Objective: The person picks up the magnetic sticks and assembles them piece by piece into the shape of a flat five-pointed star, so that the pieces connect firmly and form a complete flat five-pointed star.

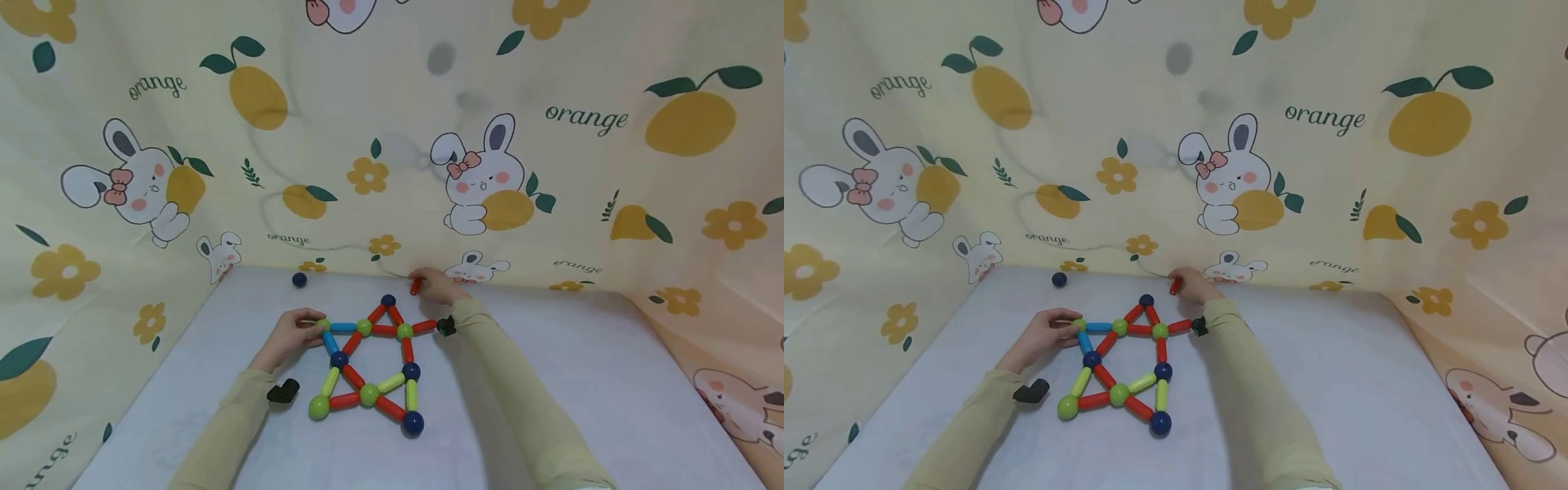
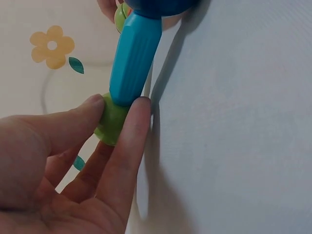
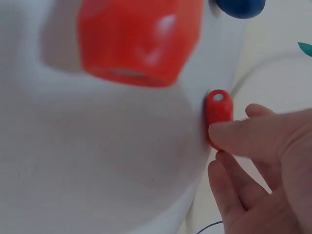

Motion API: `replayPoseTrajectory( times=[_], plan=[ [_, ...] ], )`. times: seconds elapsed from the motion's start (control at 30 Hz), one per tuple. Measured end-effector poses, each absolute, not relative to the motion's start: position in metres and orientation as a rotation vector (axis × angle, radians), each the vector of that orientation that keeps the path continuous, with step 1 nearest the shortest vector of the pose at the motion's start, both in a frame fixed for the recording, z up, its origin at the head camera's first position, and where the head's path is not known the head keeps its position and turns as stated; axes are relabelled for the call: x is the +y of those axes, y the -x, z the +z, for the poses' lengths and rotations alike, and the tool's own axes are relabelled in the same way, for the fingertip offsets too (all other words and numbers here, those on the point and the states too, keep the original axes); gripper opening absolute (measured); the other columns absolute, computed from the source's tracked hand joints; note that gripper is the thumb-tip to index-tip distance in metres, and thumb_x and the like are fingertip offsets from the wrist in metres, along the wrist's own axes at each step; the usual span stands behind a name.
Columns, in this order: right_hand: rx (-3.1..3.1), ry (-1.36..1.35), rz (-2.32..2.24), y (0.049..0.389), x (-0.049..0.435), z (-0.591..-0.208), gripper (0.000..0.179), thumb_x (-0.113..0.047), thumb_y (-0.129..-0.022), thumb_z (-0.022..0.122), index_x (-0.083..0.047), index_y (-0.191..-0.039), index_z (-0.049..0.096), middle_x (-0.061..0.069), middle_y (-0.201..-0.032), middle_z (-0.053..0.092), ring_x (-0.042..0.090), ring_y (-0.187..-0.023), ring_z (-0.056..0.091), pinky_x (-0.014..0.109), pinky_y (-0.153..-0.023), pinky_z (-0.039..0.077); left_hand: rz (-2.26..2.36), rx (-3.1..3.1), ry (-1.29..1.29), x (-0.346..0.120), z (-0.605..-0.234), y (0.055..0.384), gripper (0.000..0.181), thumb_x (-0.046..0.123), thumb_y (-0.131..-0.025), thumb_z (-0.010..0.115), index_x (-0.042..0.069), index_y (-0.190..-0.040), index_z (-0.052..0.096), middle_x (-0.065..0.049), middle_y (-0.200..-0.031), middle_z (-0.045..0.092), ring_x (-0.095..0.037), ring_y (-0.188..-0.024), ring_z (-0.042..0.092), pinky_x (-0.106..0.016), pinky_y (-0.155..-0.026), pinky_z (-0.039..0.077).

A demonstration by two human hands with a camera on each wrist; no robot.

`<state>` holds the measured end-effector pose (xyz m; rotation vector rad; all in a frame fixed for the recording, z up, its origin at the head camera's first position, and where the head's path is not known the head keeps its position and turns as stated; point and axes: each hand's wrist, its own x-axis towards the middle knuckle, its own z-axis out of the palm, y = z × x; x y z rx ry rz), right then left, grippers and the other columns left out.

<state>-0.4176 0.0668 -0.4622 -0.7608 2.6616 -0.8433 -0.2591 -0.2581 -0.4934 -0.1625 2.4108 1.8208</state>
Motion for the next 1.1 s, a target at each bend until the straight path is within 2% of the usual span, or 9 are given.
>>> replayPoseTrajectory(
  times=[0.07, 0.2, 0.4, 0.6, 0.73, 0.87, 1.0, 1.1],
  plan=[
    [2.671, 0.749, -0.858, 0.417, 0.067, -0.462, 0.047, 0.015, -0.082, 0.050, -0.003, -0.124, 0.060, 0.013, -0.126, 0.056, 0.030, -0.112, 0.048, 0.043, -0.101, 0.039, 1.821, 2.412, 0.159, -0.257, -0.493, 0.260, 0.030, 0.004, -0.092, 0.063, -0.001, -0.121, 0.060, -0.018, -0.116, 0.058, -0.023, -0.090, 0.063, -0.033, -0.076, 0.056],
    [2.653, 0.667, -0.860, 0.415, 0.072, -0.463, 0.041, 0.015, -0.083, 0.054, -0.007, -0.115, 0.068, 0.009, -0.115, 0.060, 0.027, -0.103, 0.050, 0.038, -0.094, 0.045, 1.816, 2.415, 0.166, -0.256, -0.492, 0.258, 0.030, 0.004, -0.092, 0.063, -0.001, -0.121, 0.060, -0.017, -0.115, 0.058, -0.023, -0.089, 0.064, -0.033, -0.075, 0.056],
    [2.626, 0.636, -0.888, 0.412, 0.087, -0.471, 0.028, 0.004, -0.087, 0.063, -0.010, -0.111, 0.069, 0.006, -0.109, 0.062, 0.026, -0.101, 0.052, 0.038, -0.091, 0.048, 1.818, 2.400, 0.165, -0.254, -0.491, 0.258, 0.030, 0.004, -0.092, 0.063, -0.002, -0.121, 0.060, -0.018, -0.114, 0.058, -0.024, -0.089, 0.063, -0.033, -0.075, 0.056],
    [2.639, 0.658, -0.977, 0.405, 0.105, -0.468, 0.023, -0.003, -0.090, 0.065, -0.012, -0.110, 0.069, 0.005, -0.108, 0.060, 0.026, -0.101, 0.053, 0.038, -0.089, 0.048, 1.823, 2.409, 0.157, -0.256, -0.490, 0.257, 0.031, 0.004, -0.092, 0.063, -0.003, -0.122, 0.059, -0.019, -0.116, 0.058, -0.023, -0.090, 0.063, -0.033, -0.076, 0.056],
    [2.672, 0.784, -0.964, 0.389, 0.121, -0.455, 0.024, -0.001, -0.089, 0.065, -0.011, -0.111, 0.068, 0.005, -0.108, 0.061, 0.026, -0.100, 0.054, 0.038, -0.089, 0.049, 1.822, 2.415, 0.126, -0.257, -0.488, 0.256, 0.032, 0.004, -0.092, 0.062, -0.003, -0.123, 0.058, -0.020, -0.118, 0.056, -0.023, -0.091, 0.063, -0.033, -0.078, 0.055],
    [2.695, 0.994, -0.918, 0.371, 0.133, -0.446, 0.025, 0.001, -0.086, 0.068, -0.011, -0.108, 0.069, 0.001, -0.103, 0.064, 0.020, -0.093, 0.057, 0.034, -0.083, 0.051, 1.811, 2.410, 0.138, -0.257, -0.487, 0.257, 0.032, 0.006, -0.093, 0.062, -0.002, -0.124, 0.058, -0.020, -0.119, 0.055, -0.024, -0.094, 0.063, -0.033, -0.079, 0.055],
    [2.620, 1.150, -0.920, 0.340, 0.140, -0.442, 0.026, 0.001, -0.084, 0.071, -0.012, -0.106, 0.070, -0.003, -0.100, 0.065, 0.017, -0.089, 0.058, 0.035, -0.078, 0.053, 1.803, 2.403, 0.155, -0.255, -0.489, 0.256, 0.032, 0.007, -0.093, 0.061, -0.002, -0.124, 0.058, -0.020, -0.120, 0.055, -0.025, -0.095, 0.062, -0.032, -0.079, 0.055],
    [2.527, 1.172, -0.914, 0.316, 0.139, -0.445, 0.026, 0.000, -0.085, 0.070, -0.014, -0.107, 0.069, -0.005, -0.100, 0.065, 0.016, -0.090, 0.056, 0.036, -0.078, 0.052, 1.796, 2.408, 0.154, -0.254, -0.489, 0.256, 0.032, 0.006, -0.093, 0.061, -0.002, -0.125, 0.057, -0.020, -0.120, 0.054, -0.025, -0.095, 0.062, -0.032, -0.079, 0.055]
  ],
)
